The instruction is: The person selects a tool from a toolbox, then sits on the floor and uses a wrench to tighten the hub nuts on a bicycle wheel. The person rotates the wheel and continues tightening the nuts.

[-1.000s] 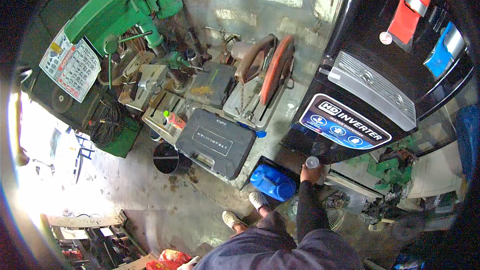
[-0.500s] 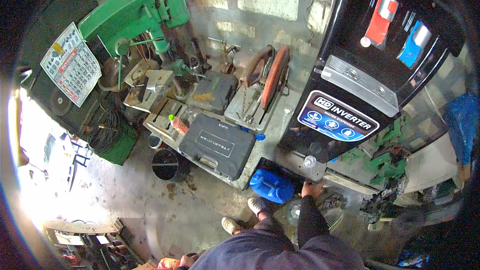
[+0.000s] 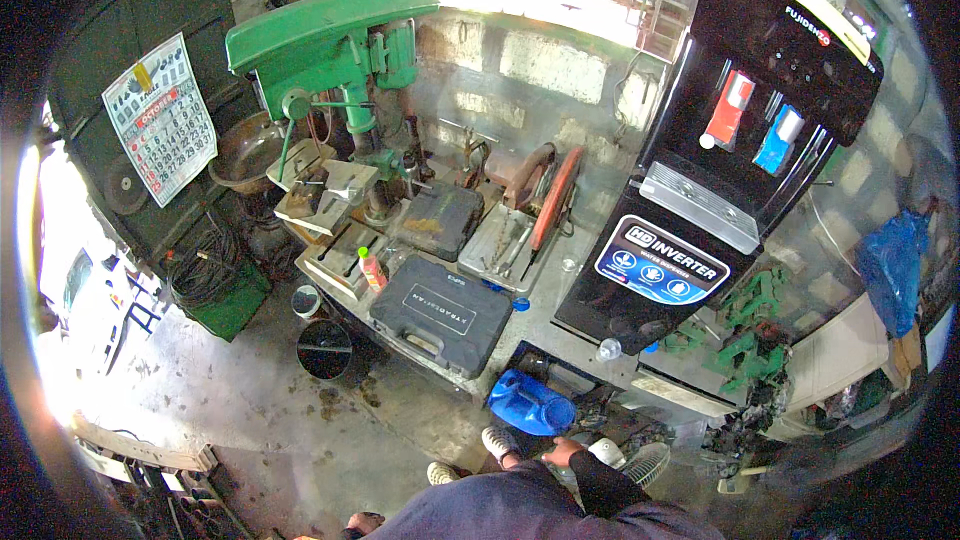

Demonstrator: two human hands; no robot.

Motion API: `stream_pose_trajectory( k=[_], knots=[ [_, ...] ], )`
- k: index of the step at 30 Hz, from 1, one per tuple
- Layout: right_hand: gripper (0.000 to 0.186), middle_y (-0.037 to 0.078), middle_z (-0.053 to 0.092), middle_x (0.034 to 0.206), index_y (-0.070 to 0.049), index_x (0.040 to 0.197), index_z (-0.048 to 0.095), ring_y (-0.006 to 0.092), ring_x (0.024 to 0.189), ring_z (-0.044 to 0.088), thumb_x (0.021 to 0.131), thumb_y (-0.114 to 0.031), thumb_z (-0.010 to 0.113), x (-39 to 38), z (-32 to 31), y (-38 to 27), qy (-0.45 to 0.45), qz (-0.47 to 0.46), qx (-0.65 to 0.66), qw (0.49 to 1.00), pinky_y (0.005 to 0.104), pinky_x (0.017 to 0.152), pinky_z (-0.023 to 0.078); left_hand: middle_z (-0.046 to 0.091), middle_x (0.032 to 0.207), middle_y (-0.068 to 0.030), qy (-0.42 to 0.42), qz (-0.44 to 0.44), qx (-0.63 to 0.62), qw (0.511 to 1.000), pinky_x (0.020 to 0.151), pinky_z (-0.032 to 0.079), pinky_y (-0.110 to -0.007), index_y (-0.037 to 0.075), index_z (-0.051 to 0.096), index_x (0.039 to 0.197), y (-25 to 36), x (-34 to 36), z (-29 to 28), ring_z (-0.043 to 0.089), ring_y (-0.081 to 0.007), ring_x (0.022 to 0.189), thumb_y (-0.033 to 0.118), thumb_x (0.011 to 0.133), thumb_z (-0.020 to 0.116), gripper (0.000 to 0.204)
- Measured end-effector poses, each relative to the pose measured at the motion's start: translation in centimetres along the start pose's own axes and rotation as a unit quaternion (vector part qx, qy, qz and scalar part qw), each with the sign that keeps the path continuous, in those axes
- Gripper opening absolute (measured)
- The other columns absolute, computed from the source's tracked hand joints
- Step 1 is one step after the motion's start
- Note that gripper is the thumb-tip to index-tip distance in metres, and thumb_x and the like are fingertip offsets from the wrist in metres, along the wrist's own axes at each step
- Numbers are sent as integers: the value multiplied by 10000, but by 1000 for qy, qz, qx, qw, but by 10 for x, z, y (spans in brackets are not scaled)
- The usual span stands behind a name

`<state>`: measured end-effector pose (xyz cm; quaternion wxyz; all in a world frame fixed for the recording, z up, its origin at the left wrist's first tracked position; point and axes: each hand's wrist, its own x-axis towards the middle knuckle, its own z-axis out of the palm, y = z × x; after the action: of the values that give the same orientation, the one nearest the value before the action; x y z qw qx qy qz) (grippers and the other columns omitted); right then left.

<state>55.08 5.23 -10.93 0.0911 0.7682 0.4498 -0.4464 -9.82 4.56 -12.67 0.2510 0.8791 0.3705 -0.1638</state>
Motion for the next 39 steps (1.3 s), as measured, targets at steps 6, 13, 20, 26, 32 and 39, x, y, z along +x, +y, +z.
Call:
stream_pose_trajectory(
  k=[6,13,20,26,32,39],
  knots=[
    [642,250,725,1326,-27,1314,735,420,1235,692,893,-510,771,7,-28,-50,17,-61,-46,997,494,1071,540,829,1053,-152,11,-267,-359,894,825,635,-359,-8,762,1241,-15,6,-4,803,-230,920,288,943,760,420],
    [302,215,770,1070,-88,1112,763,437,1003,728,952,-343,741,26,-61,-250,214,-281,62,934,547,866,570,824,1075,-143,42,-307,-411,858,898,621,-396,63,814,1105,46,-57,-38,792,-227,1007,366,957,681,363],
    [377,211,725,1277,-44,1300,696,392,1205,687,998,-262,635,100,-96,-414,269,-285,-92,915,539,990,548,801,1118,-191,14,-406,-431,806,942,596,-435,89,818,1132,47,-77,11,761,-302,1095,364,958,688,350],
    [239,167,813,992,-88,1008,773,356,966,788,990,-198,561,153,-99,-432,243,-241,-268,901,511,892,578,799,1121,-204,72,-435,-494,750,943,598,-427,75,809,1164,40,-20,-63,768,-302,1091,369,947,709,379],
    [206,183,794,889,-77,951,761,370,835,796,896,-253,671,122,-162,-425,221,-328,-243,886,545,741,613,797,1124,-218,94,-434,-503,741,945,599,-418,61,801,1196,28,23,-104,776,-301,1086,374,936,730,413],
    [244,228,724,808,-12,918,672,444,803,735,863,-246,706,71,-362,-429,277,-330,-178,885,590,727,572,795,1127,-234,145,-447,-520,713,946,601,-409,45,792,1234,-44,0,-92,784,-301,1081,380,923,755,458]
  ],
)
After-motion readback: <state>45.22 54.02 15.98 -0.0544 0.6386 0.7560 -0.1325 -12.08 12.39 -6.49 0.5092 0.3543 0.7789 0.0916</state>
